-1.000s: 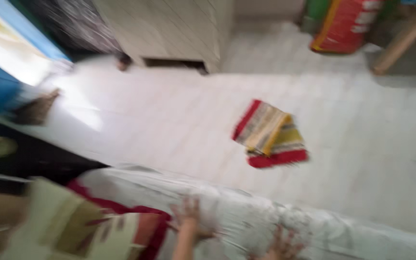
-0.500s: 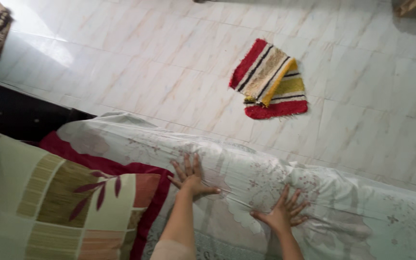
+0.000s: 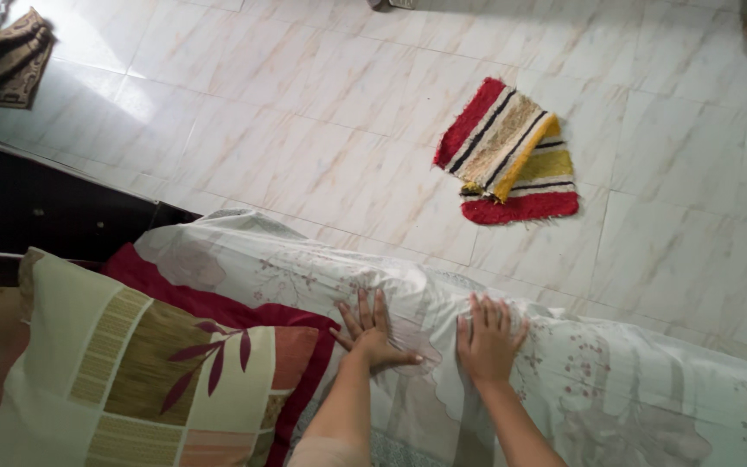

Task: The person picks up a pillow and a pillowcase, sits on a bed, and fits the pillow inside the case by hand.

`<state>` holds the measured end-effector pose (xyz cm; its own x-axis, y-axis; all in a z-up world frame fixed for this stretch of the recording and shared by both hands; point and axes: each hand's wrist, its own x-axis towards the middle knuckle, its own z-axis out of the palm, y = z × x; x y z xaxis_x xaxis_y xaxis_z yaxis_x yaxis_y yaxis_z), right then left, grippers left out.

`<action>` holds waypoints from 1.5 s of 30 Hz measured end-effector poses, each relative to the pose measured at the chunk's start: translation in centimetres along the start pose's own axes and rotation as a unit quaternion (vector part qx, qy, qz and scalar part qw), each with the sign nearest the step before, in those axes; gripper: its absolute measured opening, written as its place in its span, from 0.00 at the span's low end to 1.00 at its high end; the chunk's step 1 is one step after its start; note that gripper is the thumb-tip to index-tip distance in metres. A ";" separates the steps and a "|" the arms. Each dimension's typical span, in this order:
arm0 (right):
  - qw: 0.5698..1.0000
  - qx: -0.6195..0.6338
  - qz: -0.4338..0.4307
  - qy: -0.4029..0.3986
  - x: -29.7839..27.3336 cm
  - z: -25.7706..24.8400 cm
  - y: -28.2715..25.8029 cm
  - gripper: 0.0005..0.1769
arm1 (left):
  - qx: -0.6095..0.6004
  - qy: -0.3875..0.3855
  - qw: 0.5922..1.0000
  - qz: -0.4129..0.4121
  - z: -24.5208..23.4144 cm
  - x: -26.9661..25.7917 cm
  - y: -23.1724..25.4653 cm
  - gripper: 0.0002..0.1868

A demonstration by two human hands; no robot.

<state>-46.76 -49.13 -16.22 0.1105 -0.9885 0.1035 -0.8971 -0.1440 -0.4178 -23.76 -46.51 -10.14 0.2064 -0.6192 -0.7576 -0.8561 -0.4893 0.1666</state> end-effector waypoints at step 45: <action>0.996 -0.006 -0.025 0.084 0.5 0.3 -1.6 0.27 | 0.029 0.535 0.833 0.141 -7.3 6.6 -6.9 0.14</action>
<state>-45.17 -49.44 -15.79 0.0836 -0.9581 0.2738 -0.8976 -0.1917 -0.3969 -13.02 -51.67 -11.65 0.2698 -0.9127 0.3069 -0.9572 -0.2196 0.1884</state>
